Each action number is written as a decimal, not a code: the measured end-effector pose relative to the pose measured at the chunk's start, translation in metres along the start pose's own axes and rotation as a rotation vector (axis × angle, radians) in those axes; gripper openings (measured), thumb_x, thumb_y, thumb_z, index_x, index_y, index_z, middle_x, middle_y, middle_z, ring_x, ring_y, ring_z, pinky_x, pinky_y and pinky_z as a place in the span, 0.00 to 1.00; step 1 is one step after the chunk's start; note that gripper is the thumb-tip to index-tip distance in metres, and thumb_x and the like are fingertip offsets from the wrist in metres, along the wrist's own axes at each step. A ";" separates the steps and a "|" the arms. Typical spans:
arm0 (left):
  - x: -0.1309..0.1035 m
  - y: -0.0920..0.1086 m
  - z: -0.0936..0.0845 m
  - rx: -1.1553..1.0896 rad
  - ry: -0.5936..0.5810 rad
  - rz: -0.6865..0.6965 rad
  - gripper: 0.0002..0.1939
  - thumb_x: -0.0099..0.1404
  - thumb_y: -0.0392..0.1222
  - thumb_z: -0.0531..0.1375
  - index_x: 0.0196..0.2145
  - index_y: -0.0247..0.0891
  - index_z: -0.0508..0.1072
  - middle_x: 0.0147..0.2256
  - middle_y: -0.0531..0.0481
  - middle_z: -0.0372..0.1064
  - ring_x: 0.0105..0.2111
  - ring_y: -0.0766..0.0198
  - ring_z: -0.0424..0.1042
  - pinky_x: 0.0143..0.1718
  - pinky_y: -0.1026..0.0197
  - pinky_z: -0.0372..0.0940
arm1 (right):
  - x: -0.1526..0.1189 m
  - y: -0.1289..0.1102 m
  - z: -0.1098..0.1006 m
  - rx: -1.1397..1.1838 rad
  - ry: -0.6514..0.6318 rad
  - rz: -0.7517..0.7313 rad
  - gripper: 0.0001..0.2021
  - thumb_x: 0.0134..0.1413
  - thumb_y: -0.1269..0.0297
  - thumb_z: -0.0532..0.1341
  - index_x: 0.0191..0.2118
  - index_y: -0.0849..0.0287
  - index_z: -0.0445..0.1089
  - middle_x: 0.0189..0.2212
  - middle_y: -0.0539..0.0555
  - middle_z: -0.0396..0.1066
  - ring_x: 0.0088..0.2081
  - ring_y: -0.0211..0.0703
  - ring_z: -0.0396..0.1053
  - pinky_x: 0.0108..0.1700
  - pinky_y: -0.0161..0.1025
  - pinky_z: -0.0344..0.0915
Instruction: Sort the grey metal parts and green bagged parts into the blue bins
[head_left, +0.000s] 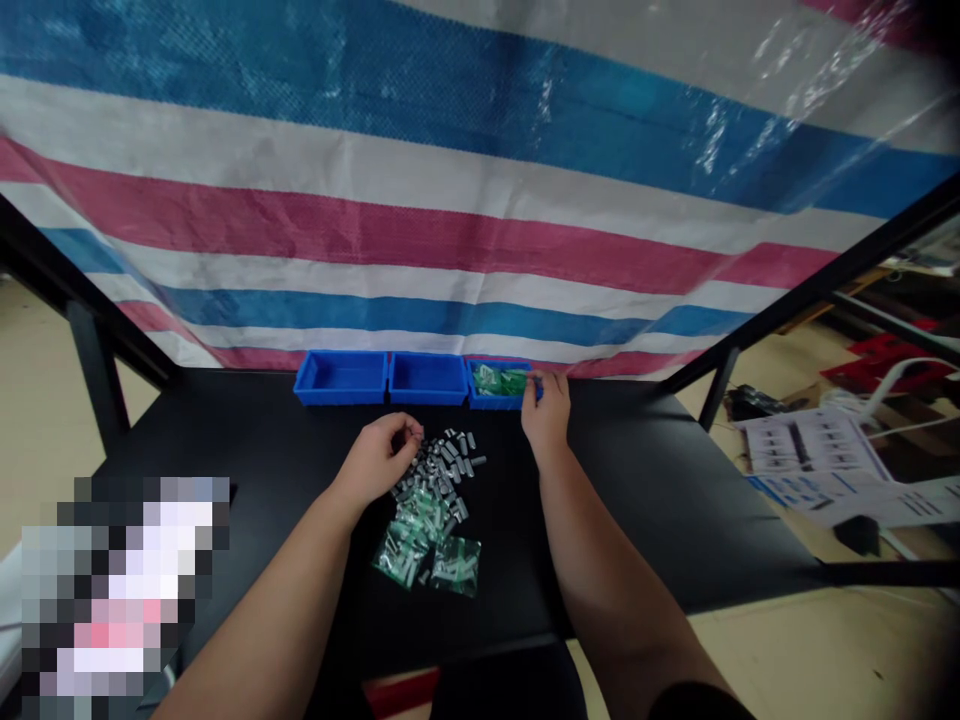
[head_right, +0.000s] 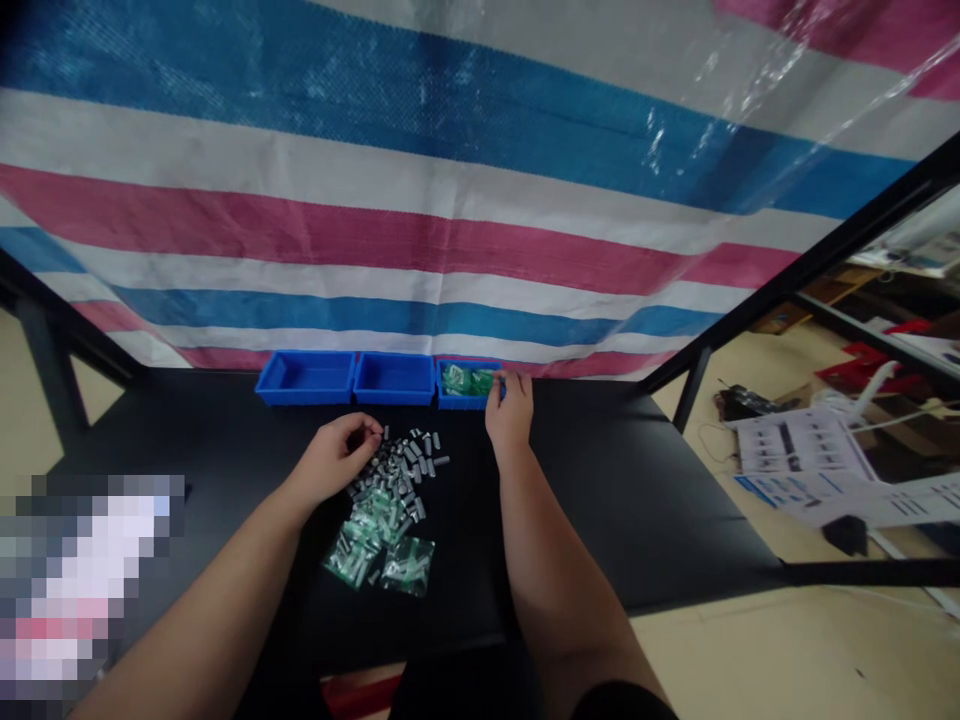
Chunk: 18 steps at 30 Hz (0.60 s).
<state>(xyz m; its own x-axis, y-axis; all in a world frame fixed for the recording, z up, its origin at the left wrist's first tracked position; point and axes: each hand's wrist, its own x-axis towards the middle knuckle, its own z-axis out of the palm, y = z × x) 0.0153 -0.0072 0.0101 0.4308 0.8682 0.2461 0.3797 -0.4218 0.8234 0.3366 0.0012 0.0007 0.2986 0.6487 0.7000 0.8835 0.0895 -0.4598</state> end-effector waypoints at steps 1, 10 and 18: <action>0.000 0.000 0.000 0.001 0.001 0.000 0.07 0.68 0.40 0.59 0.40 0.39 0.76 0.31 0.51 0.72 0.31 0.65 0.70 0.31 0.63 0.61 | 0.000 0.000 0.000 0.007 0.010 -0.001 0.14 0.66 0.64 0.52 0.46 0.60 0.73 0.46 0.64 0.70 0.52 0.52 0.70 0.59 0.51 0.67; 0.000 0.000 0.000 -0.009 -0.005 -0.005 0.07 0.68 0.41 0.59 0.40 0.39 0.76 0.31 0.51 0.72 0.30 0.65 0.70 0.31 0.63 0.62 | -0.007 -0.004 0.006 -0.158 -0.146 0.111 0.14 0.64 0.61 0.57 0.47 0.54 0.79 0.49 0.59 0.75 0.54 0.57 0.67 0.57 0.55 0.61; 0.000 0.001 0.000 0.001 0.004 0.007 0.07 0.68 0.41 0.59 0.39 0.39 0.76 0.31 0.51 0.72 0.30 0.65 0.70 0.32 0.63 0.62 | -0.006 -0.006 0.004 -0.171 -0.095 0.107 0.14 0.63 0.60 0.56 0.44 0.54 0.79 0.47 0.61 0.74 0.52 0.59 0.65 0.57 0.56 0.60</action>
<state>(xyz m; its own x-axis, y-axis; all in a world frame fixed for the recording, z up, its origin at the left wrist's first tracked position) 0.0155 -0.0076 0.0108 0.4306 0.8660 0.2541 0.3770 -0.4284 0.8212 0.3276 -0.0005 -0.0030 0.3660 0.7168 0.5935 0.8992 -0.1080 -0.4241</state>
